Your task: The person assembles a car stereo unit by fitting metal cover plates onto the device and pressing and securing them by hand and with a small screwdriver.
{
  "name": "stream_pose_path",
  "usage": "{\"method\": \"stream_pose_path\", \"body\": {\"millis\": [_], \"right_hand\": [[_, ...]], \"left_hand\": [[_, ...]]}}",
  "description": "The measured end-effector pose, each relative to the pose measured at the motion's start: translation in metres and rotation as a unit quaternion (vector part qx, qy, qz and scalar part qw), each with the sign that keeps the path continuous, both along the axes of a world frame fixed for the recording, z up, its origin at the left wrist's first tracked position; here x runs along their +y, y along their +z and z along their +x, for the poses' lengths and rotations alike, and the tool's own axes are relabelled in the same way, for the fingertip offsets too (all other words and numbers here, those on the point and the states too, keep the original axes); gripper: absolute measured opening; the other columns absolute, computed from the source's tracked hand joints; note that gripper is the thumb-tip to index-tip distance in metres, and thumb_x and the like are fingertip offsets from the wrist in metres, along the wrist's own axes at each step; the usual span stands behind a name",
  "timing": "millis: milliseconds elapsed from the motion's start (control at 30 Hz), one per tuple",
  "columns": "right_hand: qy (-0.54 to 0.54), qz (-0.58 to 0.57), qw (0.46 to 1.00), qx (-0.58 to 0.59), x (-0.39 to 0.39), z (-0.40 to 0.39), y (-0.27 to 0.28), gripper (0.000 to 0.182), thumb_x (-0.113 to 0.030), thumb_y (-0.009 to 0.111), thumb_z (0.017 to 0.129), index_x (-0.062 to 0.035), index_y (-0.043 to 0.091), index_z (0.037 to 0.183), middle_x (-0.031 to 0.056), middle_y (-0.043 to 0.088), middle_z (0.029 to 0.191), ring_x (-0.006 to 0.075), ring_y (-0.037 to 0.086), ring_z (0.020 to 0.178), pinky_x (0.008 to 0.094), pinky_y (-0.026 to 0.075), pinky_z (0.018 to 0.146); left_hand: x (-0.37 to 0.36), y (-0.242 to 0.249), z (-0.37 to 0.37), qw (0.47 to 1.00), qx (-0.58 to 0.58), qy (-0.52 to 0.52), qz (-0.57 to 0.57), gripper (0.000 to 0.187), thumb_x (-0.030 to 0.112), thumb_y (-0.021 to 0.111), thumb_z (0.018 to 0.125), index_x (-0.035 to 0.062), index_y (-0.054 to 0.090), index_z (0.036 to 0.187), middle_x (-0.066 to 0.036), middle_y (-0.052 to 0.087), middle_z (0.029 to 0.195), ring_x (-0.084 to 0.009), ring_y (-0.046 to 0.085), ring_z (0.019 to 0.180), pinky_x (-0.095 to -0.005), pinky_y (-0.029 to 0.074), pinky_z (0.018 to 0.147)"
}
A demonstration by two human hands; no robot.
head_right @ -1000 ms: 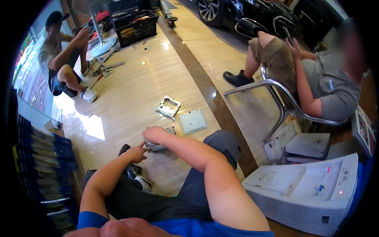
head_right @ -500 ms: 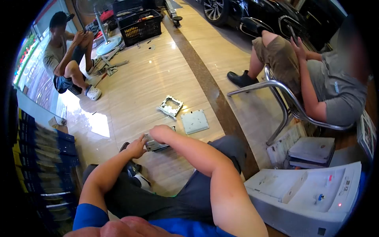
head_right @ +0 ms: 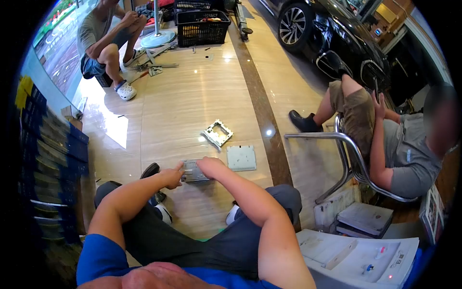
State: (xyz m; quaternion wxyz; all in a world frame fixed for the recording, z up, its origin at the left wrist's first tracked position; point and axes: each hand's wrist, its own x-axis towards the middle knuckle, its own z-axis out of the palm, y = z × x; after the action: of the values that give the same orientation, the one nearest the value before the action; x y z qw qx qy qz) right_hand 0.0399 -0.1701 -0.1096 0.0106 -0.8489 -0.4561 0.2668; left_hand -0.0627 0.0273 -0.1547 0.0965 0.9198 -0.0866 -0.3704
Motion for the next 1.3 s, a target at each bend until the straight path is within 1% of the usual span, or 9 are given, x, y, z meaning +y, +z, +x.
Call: {"method": "stream_pose_path", "body": {"millis": [500,700,767,800,867,967,1200,1267,1300], "right_hand": [[0.023,-0.055,0.998,-0.021,0.010,0.001,0.002,0.024,-0.006,0.059,0.081,-0.0035,0.062,0.105,0.0205,0.070,0.096,0.0383,0.068,0.093,0.0476,0.055,0.076],[0.040,-0.088,0.995,-0.018,0.003,0.004,-0.004,0.032,-0.004,0.057,0.081,-0.0052,0.064,0.112,0.0217,0.070,0.100,0.0400,0.067,0.094,0.0481,0.054,0.079],[0.022,-0.079,0.997,-0.005,-0.001,0.003,0.001,0.034,-0.003,0.055,0.081,-0.0049,0.064,0.114,0.0225,0.069,0.103,0.0401,0.066,0.096,0.0479,0.053,0.081],[0.024,-0.081,0.996,-0.007,-0.002,0.002,0.003,0.034,-0.003,0.055,0.081,-0.0049,0.064,0.114,0.0225,0.069,0.103,0.0401,0.066,0.096,0.0479,0.053,0.081],[0.016,-0.094,0.995,0.003,-0.004,0.001,0.006,0.032,-0.004,0.053,0.083,-0.0046,0.064,0.113,0.0229,0.068,0.104,0.0401,0.066,0.097,0.0481,0.053,0.082],[0.018,-0.075,0.997,-0.010,-0.009,-0.003,0.010,0.031,-0.005,0.051,0.085,-0.0050,0.064,0.113,0.0228,0.068,0.103,0.0399,0.066,0.097,0.0484,0.052,0.083],[-0.009,-0.040,0.999,-0.024,-0.017,-0.007,0.008,0.033,-0.006,0.049,0.086,-0.0067,0.064,0.115,0.0224,0.068,0.103,0.0401,0.065,0.098,0.0485,0.052,0.084],[-0.002,-0.039,0.999,-0.037,-0.016,-0.007,0.015,0.038,0.001,0.057,0.077,-0.0071,0.065,0.114,0.0212,0.069,0.104,0.0387,0.066,0.097,0.0474,0.054,0.081],[-0.002,-0.038,0.998,-0.041,-0.014,-0.006,0.019,0.038,0.001,0.057,0.077,-0.0071,0.065,0.114,0.0212,0.069,0.104,0.0387,0.066,0.097,0.0474,0.054,0.081]], "left_hand": [[0.005,-0.021,-0.006,0.996,0.060,-0.060,0.033,0.048,0.038,0.061,0.095,0.0120,0.059,0.135,-0.013,0.011,0.164,-0.0329,0.058,0.123,-0.0474,0.048,0.098],[0.004,-0.016,-0.006,0.998,0.038,-0.054,0.013,0.041,0.035,0.063,0.093,0.0092,0.066,0.125,-0.013,0.026,0.160,-0.0347,0.061,0.118,-0.0479,0.051,0.093],[0.003,-0.011,-0.007,0.996,0.005,-0.088,0.011,0.038,0.035,0.063,0.092,0.0083,0.069,0.119,-0.014,0.049,0.145,-0.0340,0.062,0.114,-0.0478,0.052,0.091],[0.003,-0.015,-0.006,0.996,0.003,-0.085,0.009,0.038,0.035,0.063,0.092,0.0083,0.069,0.119,-0.014,0.049,0.145,-0.0340,0.062,0.114,-0.0478,0.052,0.091],[0.004,-0.020,-0.002,0.995,0.013,-0.094,-0.011,0.038,0.036,0.064,0.092,0.0083,0.070,0.117,-0.015,0.065,0.125,-0.0331,0.064,0.112,-0.0472,0.052,0.091],[0.004,-0.004,-0.003,0.995,0.000,-0.096,-0.015,0.038,0.037,0.064,0.092,0.0075,0.070,0.115,-0.016,0.069,0.115,-0.0332,0.064,0.110,-0.0461,0.052,0.091],[0.001,0.016,-0.012,0.996,0.001,-0.088,-0.012,0.040,0.038,0.063,0.093,0.0055,0.070,0.115,-0.017,0.068,0.118,-0.0339,0.064,0.111,-0.0454,0.051,0.092],[-0.002,0.010,-0.010,0.993,0.016,-0.113,0.007,0.047,0.036,0.065,0.092,0.0094,0.060,0.130,-0.016,0.065,0.123,-0.0353,0.061,0.116,-0.0478,0.050,0.093],[-0.002,0.008,-0.008,0.994,0.013,-0.112,0.008,0.047,0.036,0.065,0.092,0.0094,0.060,0.130,-0.016,0.065,0.123,-0.0353,0.061,0.116,-0.0478,0.050,0.093]]}}
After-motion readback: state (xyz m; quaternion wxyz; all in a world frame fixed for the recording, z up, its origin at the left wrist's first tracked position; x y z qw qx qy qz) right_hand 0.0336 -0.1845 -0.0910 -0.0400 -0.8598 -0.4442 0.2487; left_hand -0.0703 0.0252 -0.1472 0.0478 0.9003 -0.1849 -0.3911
